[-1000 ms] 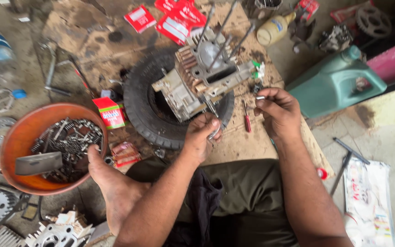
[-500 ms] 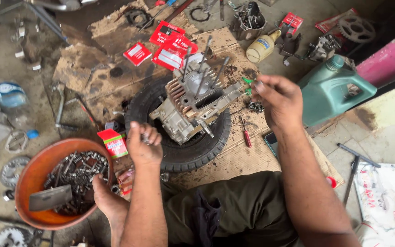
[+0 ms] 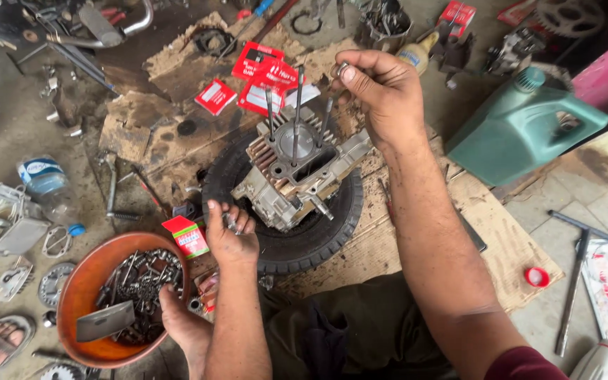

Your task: Repairing and cleaning internal components of a motorcycle engine.

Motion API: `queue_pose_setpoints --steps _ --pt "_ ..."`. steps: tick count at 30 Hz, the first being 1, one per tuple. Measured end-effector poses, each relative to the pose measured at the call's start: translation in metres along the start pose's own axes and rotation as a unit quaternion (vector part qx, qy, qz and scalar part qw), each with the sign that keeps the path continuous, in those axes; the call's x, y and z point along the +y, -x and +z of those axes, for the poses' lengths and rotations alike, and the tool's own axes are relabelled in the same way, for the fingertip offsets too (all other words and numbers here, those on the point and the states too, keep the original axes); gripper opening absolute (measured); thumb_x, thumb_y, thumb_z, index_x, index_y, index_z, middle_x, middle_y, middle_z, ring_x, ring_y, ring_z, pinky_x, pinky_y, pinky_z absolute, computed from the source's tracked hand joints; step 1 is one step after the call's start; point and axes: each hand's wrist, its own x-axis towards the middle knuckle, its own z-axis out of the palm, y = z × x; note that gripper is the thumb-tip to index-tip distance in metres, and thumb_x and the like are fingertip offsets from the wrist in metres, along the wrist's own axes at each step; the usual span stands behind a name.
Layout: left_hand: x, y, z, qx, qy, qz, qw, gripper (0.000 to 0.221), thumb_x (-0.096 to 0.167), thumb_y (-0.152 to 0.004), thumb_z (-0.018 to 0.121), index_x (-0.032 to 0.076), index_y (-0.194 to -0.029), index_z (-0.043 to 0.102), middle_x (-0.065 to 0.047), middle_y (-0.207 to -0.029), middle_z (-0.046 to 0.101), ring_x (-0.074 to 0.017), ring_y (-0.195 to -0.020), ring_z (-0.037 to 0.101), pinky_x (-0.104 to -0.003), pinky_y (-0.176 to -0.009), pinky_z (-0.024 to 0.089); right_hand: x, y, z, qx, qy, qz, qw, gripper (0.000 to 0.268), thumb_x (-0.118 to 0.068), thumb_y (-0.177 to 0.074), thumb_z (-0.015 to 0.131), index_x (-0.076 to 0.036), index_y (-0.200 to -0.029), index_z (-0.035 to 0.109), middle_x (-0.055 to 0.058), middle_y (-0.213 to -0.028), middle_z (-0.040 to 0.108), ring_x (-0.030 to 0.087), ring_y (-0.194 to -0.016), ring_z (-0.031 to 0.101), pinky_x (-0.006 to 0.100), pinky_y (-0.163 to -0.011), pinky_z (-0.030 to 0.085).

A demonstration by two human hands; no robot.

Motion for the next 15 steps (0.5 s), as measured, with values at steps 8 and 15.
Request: queue_pose_setpoints --steps 8,15 --pt "-0.019 0.047 0.023 -0.023 -0.069 -0.027 0.997 0.037 0.047 -0.088 0.072 0.016 -0.080 0.055 0.003 -0.063 0.048 -0.0100 -0.051 0.040 -0.027 -0.046 0.030 -0.013 0.023 0.002 -0.063 0.073 -0.008 0.995 0.017 -0.002 -0.100 0.074 0.003 -0.116 0.072 0.009 -0.098 0.076 0.014 -0.083 0.072 0.028 -0.076 0.061" --pt "0.005 0.060 0.055 -0.090 -0.169 0.024 0.981 0.024 0.030 -0.092 0.077 0.010 -0.090 0.064 0.003 -0.062 0.052 -0.0087 -0.050 0.045 -0.026 -0.046 0.033 -0.006 0.014 0.004 -0.044 0.059 -0.051 0.996 0.019 -0.004 -0.100 0.074 0.002 -0.118 0.072 0.008 -0.101 0.077 0.014 -0.088 0.074 0.028 -0.077 0.062"
